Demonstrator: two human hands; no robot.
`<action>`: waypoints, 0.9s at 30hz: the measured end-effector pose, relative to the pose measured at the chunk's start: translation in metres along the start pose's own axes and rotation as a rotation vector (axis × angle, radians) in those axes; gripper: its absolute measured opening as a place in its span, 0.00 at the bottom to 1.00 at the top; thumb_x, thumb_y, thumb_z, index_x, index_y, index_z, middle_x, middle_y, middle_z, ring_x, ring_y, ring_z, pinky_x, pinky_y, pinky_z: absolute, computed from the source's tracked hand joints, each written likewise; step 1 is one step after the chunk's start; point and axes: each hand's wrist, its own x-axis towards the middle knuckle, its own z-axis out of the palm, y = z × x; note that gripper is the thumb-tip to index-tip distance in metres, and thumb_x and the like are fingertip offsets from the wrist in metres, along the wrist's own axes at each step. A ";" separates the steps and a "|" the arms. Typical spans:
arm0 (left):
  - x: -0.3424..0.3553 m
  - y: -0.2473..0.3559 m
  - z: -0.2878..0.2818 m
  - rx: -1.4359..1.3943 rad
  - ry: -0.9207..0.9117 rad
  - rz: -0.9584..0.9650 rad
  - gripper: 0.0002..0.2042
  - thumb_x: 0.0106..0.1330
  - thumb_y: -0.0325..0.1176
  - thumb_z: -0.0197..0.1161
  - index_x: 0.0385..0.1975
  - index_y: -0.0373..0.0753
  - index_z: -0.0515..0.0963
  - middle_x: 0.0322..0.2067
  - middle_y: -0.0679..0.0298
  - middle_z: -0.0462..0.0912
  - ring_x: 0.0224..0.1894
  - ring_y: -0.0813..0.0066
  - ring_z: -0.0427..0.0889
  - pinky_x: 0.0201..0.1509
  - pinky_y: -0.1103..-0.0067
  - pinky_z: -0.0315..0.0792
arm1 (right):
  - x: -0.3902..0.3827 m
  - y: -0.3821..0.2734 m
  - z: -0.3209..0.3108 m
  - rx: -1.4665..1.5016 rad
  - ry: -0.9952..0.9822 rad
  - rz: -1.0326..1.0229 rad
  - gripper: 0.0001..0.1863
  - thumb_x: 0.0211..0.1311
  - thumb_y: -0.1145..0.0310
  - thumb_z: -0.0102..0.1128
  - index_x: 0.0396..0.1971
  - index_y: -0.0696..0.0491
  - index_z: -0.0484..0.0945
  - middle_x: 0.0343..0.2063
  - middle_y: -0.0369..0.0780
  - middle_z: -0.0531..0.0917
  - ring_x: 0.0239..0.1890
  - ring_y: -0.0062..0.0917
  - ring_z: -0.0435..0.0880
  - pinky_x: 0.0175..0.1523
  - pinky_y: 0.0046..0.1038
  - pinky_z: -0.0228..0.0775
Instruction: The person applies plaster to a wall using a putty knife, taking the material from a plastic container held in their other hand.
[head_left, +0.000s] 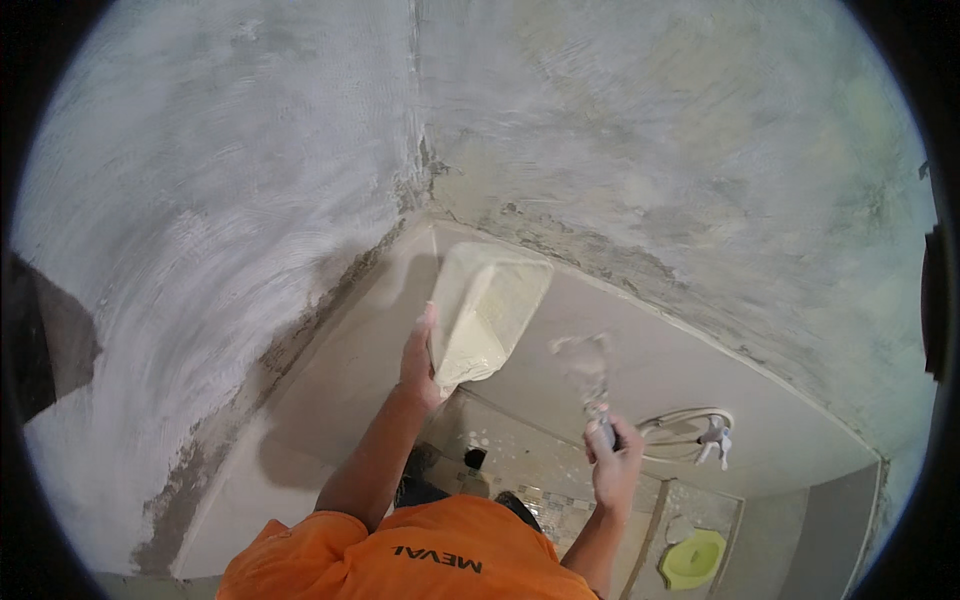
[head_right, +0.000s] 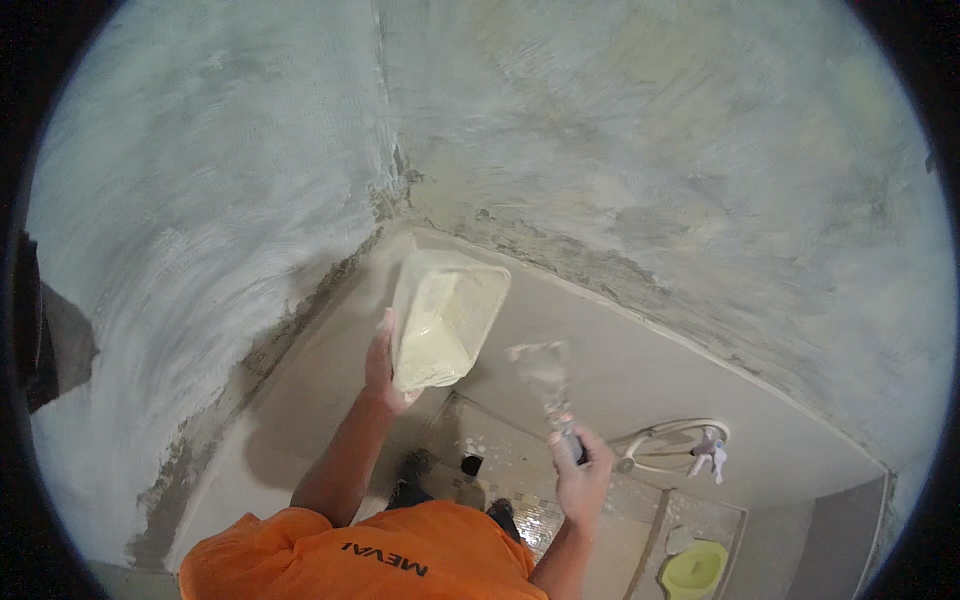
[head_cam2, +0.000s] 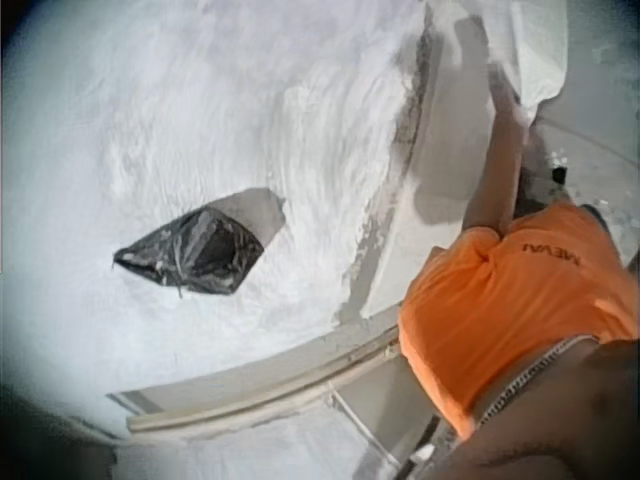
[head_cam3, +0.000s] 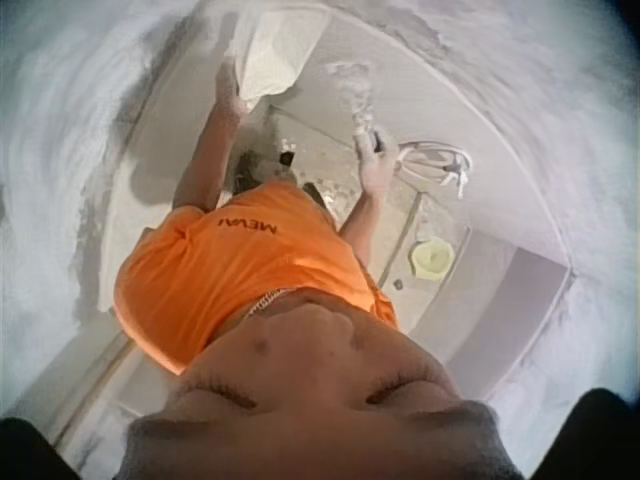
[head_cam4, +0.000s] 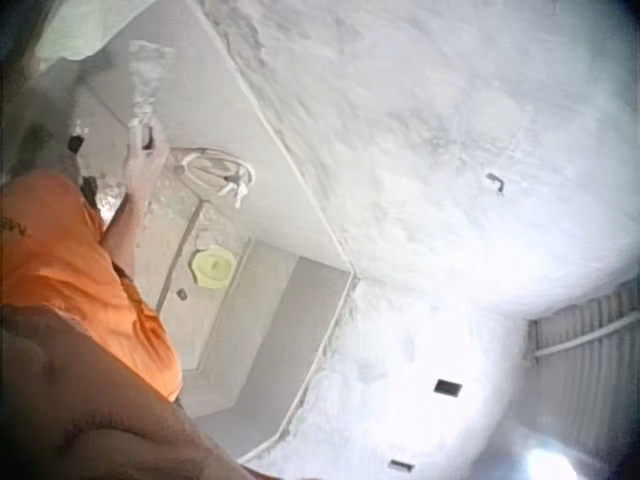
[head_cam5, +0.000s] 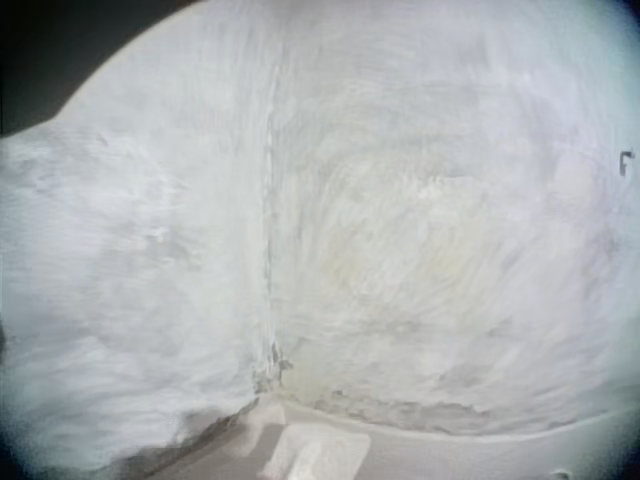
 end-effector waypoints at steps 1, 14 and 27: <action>0.001 -0.004 -0.006 0.030 -0.019 0.010 0.33 0.74 0.58 0.54 0.70 0.40 0.66 0.61 0.56 0.77 0.60 0.59 0.80 0.62 0.62 0.78 | -0.004 0.004 0.003 -0.027 -0.059 -0.033 0.09 0.65 0.73 0.64 0.43 0.57 0.85 0.23 0.29 0.75 0.23 0.12 0.69 0.29 0.19 0.59; -0.013 -0.040 -0.019 -0.004 -0.152 0.051 0.26 0.79 0.57 0.46 0.61 0.43 0.73 0.47 0.63 0.86 0.42 0.70 0.90 0.36 0.73 0.89 | -0.017 0.027 -0.016 0.087 -0.117 -0.041 0.16 0.65 0.71 0.64 0.50 0.62 0.83 0.26 0.34 0.83 0.24 0.13 0.74 0.30 0.19 0.66; 0.000 -0.105 0.028 0.136 0.168 0.324 0.31 0.81 0.57 0.42 0.72 0.42 0.59 0.64 0.59 0.73 0.63 0.67 0.78 0.65 0.68 0.77 | -0.045 0.020 -0.041 0.318 -0.287 0.206 0.16 0.71 0.70 0.61 0.54 0.59 0.84 0.22 0.30 0.80 0.21 0.10 0.71 0.26 0.17 0.61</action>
